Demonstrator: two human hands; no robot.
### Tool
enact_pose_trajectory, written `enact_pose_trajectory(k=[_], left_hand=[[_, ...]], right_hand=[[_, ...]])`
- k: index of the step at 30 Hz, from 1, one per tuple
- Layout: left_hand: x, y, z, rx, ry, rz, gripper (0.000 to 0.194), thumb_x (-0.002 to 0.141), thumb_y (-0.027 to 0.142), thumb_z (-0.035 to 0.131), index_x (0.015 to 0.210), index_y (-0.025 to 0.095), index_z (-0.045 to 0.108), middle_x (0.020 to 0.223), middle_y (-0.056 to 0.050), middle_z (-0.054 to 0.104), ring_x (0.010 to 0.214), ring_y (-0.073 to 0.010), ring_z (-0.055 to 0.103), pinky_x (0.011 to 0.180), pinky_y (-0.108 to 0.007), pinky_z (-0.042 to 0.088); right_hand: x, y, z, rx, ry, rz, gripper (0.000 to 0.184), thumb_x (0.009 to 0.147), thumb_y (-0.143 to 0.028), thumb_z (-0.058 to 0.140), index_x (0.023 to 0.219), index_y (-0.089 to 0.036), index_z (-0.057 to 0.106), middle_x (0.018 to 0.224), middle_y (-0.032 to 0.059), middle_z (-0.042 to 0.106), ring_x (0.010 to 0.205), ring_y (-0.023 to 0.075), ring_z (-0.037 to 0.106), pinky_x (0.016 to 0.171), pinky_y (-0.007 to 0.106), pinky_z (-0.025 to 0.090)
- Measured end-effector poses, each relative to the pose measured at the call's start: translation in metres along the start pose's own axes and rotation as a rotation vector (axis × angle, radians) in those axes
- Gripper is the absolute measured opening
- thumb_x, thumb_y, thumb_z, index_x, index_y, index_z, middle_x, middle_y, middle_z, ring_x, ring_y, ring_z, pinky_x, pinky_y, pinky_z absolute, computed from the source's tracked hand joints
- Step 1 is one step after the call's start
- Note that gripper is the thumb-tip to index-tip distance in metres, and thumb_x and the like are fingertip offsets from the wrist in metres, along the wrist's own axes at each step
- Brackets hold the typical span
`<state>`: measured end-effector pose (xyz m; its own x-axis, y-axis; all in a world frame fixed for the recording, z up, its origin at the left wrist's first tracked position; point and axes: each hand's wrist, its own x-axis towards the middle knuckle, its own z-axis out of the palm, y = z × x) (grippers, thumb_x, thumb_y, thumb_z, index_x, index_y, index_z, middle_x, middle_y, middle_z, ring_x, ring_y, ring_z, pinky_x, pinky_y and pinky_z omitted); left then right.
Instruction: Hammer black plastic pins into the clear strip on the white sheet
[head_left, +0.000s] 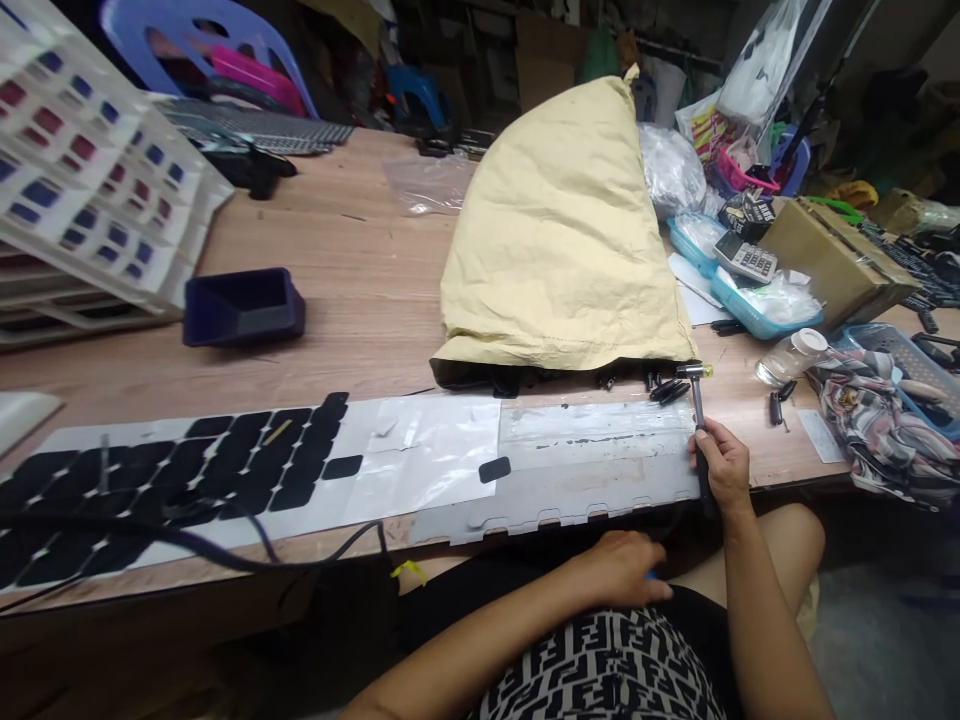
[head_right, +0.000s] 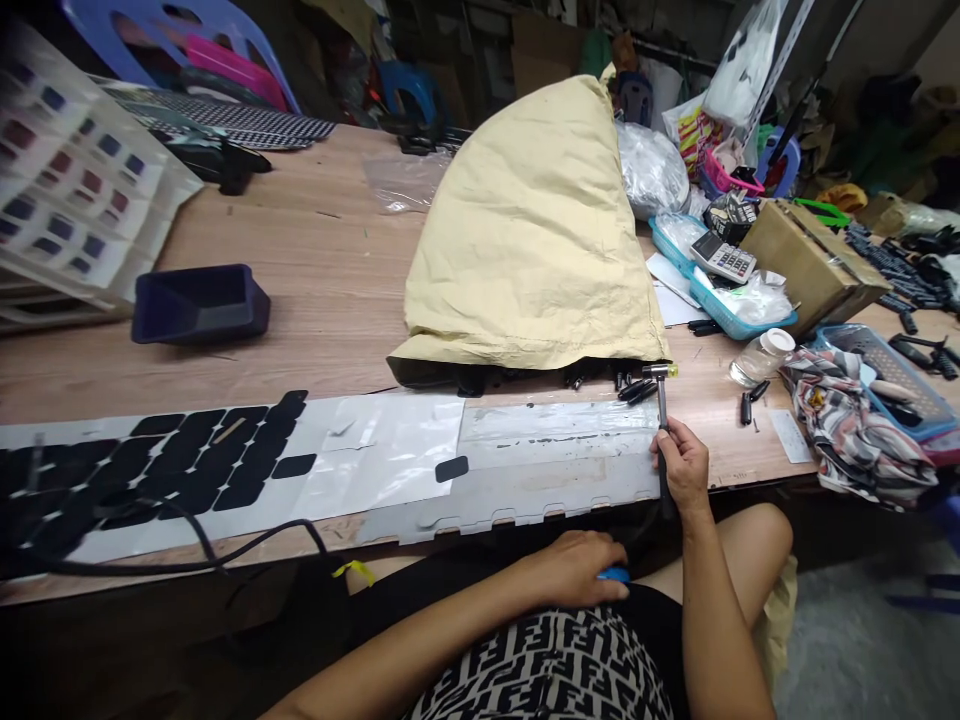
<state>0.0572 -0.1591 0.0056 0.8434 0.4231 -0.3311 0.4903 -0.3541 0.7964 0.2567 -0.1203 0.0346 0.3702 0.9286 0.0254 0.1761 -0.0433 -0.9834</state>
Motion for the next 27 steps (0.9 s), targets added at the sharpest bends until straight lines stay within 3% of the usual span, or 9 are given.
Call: enact_pose_trajectory(k=[2,3,4,8,11,15,18,23,27], left_hand=[[-0.007,0.021,-0.022,0.020,-0.032,0.227,0.042,0.083,0.060,0.065,0.109,0.029,0.074,0.099,-0.006,0.077,0.090,-0.0254,0.071,0.071,-0.030,0.050],[-0.007,0.028,-0.038,0.003,0.028,0.243,0.040,0.085,0.060,0.063,0.106,0.029,0.074,0.094,-0.004,0.077,0.084,-0.0226,0.070,0.069,-0.029,0.048],[-0.004,0.033,-0.056,0.013,0.140,0.179,0.037,0.089,0.059,0.059,0.103,0.027,0.074,0.090,-0.003,0.076,0.080,-0.0213,0.069,0.067,-0.028,0.047],[0.027,0.019,-0.127,0.299,0.758,-0.362,0.034,0.098,0.041,0.051,0.108,0.014,0.070,0.099,-0.014,0.072,0.089,-0.0276,0.067,0.073,-0.035,0.046],[0.055,-0.003,-0.154,0.402,0.839,-0.529,0.035,0.097,0.040,0.052,0.104,0.011,0.070,0.100,-0.017,0.071,0.096,-0.0311,0.068,0.077,-0.037,0.046],[0.071,-0.015,-0.158,0.398,0.812,-0.607,0.035,0.096,0.041,0.054,0.101,0.012,0.073,0.098,-0.018,0.073,0.096,-0.0313,0.069,0.075,-0.036,0.046],[0.058,-0.014,-0.154,0.382,0.795,-0.615,0.032,0.094,0.040,0.055,0.100,0.015,0.074,0.096,-0.015,0.073,0.094,-0.0311,0.069,0.072,-0.035,0.045],[0.020,-0.021,-0.144,0.344,0.726,-0.373,0.024,0.088,0.041,0.064,0.097,0.023,0.077,0.088,-0.008,0.070,0.091,-0.0271,0.063,0.071,-0.033,0.043],[0.015,-0.041,-0.130,0.282,0.742,-0.173,0.019,0.082,0.038,0.073,0.093,0.023,0.077,0.092,-0.006,0.066,0.095,-0.0248,0.055,0.079,-0.034,0.043]], right_hand=[[0.000,0.001,0.000,0.006,0.002,-0.002,0.038,0.081,-0.042,0.067,0.108,-0.014,0.068,0.064,-0.0029,0.061,0.045,0.0095,0.050,0.045,0.024,0.040],[0.000,0.002,-0.001,0.011,0.003,-0.004,0.039,0.081,-0.042,0.068,0.108,-0.014,0.067,0.063,-0.0030,0.061,0.045,0.0095,0.050,0.045,0.024,0.041],[0.000,0.002,-0.001,0.014,0.003,-0.004,0.039,0.081,-0.043,0.068,0.108,-0.014,0.067,0.063,-0.0032,0.061,0.045,0.0095,0.050,0.045,0.024,0.041],[0.000,0.000,-0.001,0.017,-0.002,-0.003,0.040,0.082,-0.044,0.068,0.109,-0.014,0.067,0.063,-0.0031,0.061,0.046,0.0097,0.051,0.045,0.024,0.042],[-0.001,0.000,-0.001,0.017,0.001,-0.006,0.040,0.082,-0.043,0.067,0.108,-0.014,0.068,0.064,-0.0030,0.061,0.046,0.0097,0.050,0.045,0.024,0.042],[0.000,0.002,-0.001,0.031,0.002,-0.005,0.039,0.082,-0.042,0.067,0.109,-0.013,0.067,0.064,-0.0033,0.061,0.046,0.0096,0.050,0.046,0.025,0.041],[0.000,0.003,-0.001,0.029,-0.001,-0.001,0.038,0.082,-0.042,0.066,0.107,-0.013,0.066,0.064,-0.0033,0.061,0.046,0.0095,0.049,0.046,0.025,0.041],[-0.001,0.004,-0.001,0.021,-0.009,-0.017,0.039,0.083,-0.043,0.065,0.109,-0.014,0.067,0.065,-0.0032,0.061,0.046,0.0096,0.050,0.046,0.025,0.042],[-0.001,0.002,0.000,-0.005,-0.004,-0.030,0.039,0.083,-0.044,0.066,0.109,-0.014,0.067,0.064,-0.0030,0.061,0.046,0.0097,0.050,0.045,0.024,0.043]])
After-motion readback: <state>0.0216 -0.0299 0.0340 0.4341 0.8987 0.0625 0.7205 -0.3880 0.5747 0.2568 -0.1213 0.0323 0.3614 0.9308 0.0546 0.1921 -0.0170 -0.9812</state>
